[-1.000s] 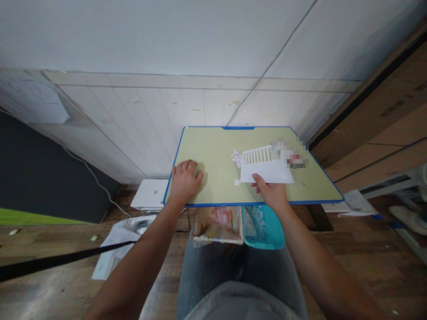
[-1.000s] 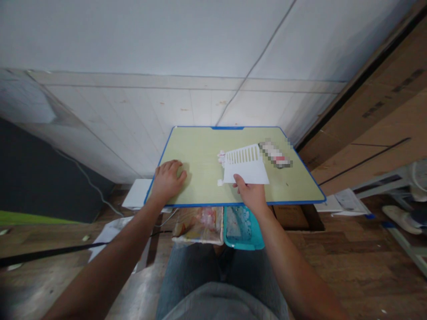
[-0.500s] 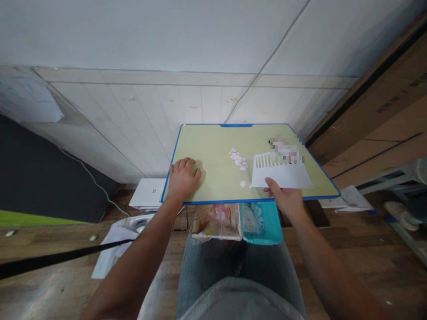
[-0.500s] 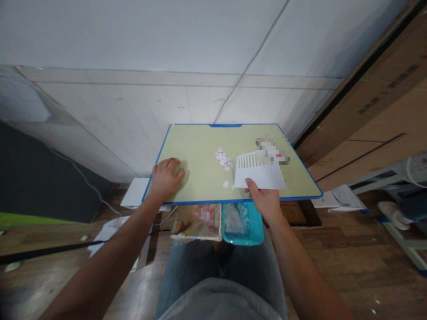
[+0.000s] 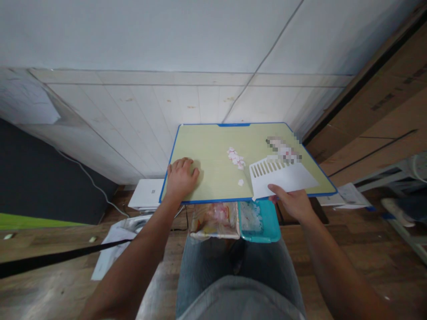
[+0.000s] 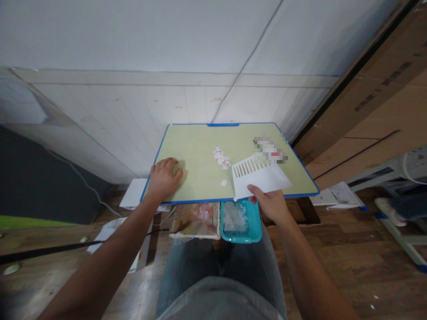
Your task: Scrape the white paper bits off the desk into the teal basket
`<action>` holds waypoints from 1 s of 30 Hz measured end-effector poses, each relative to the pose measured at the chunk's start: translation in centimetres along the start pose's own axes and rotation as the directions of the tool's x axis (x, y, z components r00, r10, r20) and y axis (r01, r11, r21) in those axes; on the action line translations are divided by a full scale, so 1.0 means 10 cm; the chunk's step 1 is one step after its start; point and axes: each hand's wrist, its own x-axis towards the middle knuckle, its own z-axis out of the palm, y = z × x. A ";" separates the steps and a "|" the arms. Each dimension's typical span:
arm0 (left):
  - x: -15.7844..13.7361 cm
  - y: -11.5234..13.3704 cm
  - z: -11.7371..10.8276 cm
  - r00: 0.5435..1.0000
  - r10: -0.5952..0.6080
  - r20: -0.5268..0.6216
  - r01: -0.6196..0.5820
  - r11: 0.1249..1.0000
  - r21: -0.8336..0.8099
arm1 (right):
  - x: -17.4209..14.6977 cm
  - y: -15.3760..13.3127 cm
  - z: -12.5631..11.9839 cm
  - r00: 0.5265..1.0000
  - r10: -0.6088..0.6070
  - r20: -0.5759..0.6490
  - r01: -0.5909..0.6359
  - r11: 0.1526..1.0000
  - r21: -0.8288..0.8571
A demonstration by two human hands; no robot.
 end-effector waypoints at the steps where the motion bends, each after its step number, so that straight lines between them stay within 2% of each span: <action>1: 0.00 0.00 0.00 1.000 0.000 -0.004 0.000 1.000 -0.001 | 0.00 0.00 -0.01 1.000 0.008 -0.004 -0.008 1.000 0.015; 5: 0.00 0.00 0.02 1.000 -0.004 -0.023 0.004 1.000 -0.009 | 0.05 -0.04 0.04 0.998 0.009 -0.055 -0.008 1.000 0.029; 11: 0.00 0.03 -0.03 1.000 -0.006 0.003 0.006 1.000 0.018 | 0.13 -0.12 0.44 0.996 -0.055 -0.074 0.059 0.996 0.064; 14: 0.00 0.05 -0.06 0.999 -0.024 0.043 0.022 0.999 0.038 | 0.14 -0.13 0.54 0.996 -0.074 -0.049 0.076 0.996 0.049; 25: 0.01 0.03 -0.02 1.000 -0.011 0.028 0.010 0.999 0.050 | 0.04 -0.05 0.29 0.998 -0.047 -0.029 0.048 0.999 0.017; 30: 0.02 0.02 -0.03 0.999 -0.009 0.033 0.007 0.998 0.055 | 0.09 -0.04 0.30 0.984 -0.052 -0.172 0.062 0.997 0.053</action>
